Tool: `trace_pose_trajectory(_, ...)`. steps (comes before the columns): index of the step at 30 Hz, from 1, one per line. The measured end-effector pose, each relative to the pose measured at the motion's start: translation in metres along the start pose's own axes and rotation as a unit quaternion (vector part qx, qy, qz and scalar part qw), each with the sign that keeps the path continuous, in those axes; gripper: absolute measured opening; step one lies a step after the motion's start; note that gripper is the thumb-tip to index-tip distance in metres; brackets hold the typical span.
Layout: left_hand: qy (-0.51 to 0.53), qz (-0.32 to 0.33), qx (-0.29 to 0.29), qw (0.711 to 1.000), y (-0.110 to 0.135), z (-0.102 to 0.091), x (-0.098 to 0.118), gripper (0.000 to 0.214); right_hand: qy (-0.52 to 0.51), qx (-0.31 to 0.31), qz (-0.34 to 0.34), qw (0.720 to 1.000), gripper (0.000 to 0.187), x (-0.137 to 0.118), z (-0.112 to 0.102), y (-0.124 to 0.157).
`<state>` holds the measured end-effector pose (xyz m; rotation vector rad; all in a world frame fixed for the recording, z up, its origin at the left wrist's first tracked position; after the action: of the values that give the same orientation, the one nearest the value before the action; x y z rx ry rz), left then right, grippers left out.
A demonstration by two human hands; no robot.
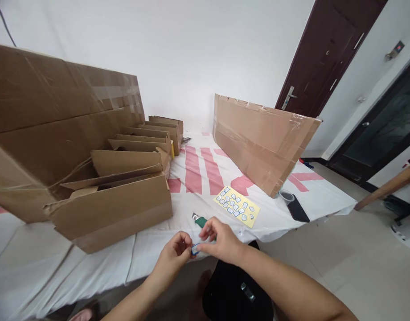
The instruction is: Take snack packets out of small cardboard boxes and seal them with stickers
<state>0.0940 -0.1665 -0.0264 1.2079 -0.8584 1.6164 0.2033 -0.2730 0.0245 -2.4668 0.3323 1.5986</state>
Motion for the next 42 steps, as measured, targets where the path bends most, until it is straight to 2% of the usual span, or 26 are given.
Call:
trace_pose_trajectory(3, -0.026, 0.011, -0.016, 0.999, 0.0, 0.0, -0.002, 0.02, -0.112, -0.021, 0.032, 0.993, 0.031, 0.006, 0.02, -0.008)
trace_pose_trajectory(9, 0.078, -0.023, -0.047, 0.996, -0.004, 0.005, -0.009, 0.032, -0.216, 0.038, 0.059, 0.974, 0.04, 0.023, 0.019, -0.008)
trace_pose_trajectory(16, 0.113, -0.043, -0.029, 0.992, -0.004, 0.004, -0.016, 0.033, -0.228, 0.065, 0.056, 0.97, 0.041, 0.023, 0.023, -0.001)
trace_pose_trajectory(27, 0.13, -0.055, -0.034, 0.989, 0.005, 0.006, 0.002, 0.03, -0.22, 0.089, 0.051, 0.97, 0.042, 0.021, 0.028, 0.0)
trace_pose_trajectory(31, 0.152, -0.066, -0.026, 0.986, 0.006, 0.007, 0.002, 0.028, -0.226, 0.096, 0.044, 0.968, 0.039, 0.019, 0.031, 0.0)
trace_pose_trajectory(35, 0.12, -0.051, -0.03, 0.991, 0.004, 0.008, 0.0, 0.031, -0.249, 0.118, 0.052, 0.96, 0.039, 0.018, 0.032, 0.001)
trace_pose_trajectory(38, 0.091, -0.027, -0.013, 0.995, 0.003, 0.007, 0.0, 0.033, -0.253, 0.128, 0.063, 0.957, 0.041, 0.019, 0.032, 0.002)
trace_pose_trajectory(42, 0.102, -0.02, -0.013, 0.995, 0.004, 0.006, 0.002, 0.032, -0.241, 0.128, 0.068, 0.96, 0.042, 0.022, 0.033, 0.003)
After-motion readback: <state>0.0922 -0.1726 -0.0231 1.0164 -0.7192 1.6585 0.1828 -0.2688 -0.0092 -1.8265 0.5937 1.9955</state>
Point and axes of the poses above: each hand's wrist, its own y-axis away from the middle knuckle, its own z-axis out of the palm, x = y × z, the point moved 4 cm from there along -y, towards the middle knuckle, and after that the axes turned 13 degrees about -x, right-handed, at the moved point
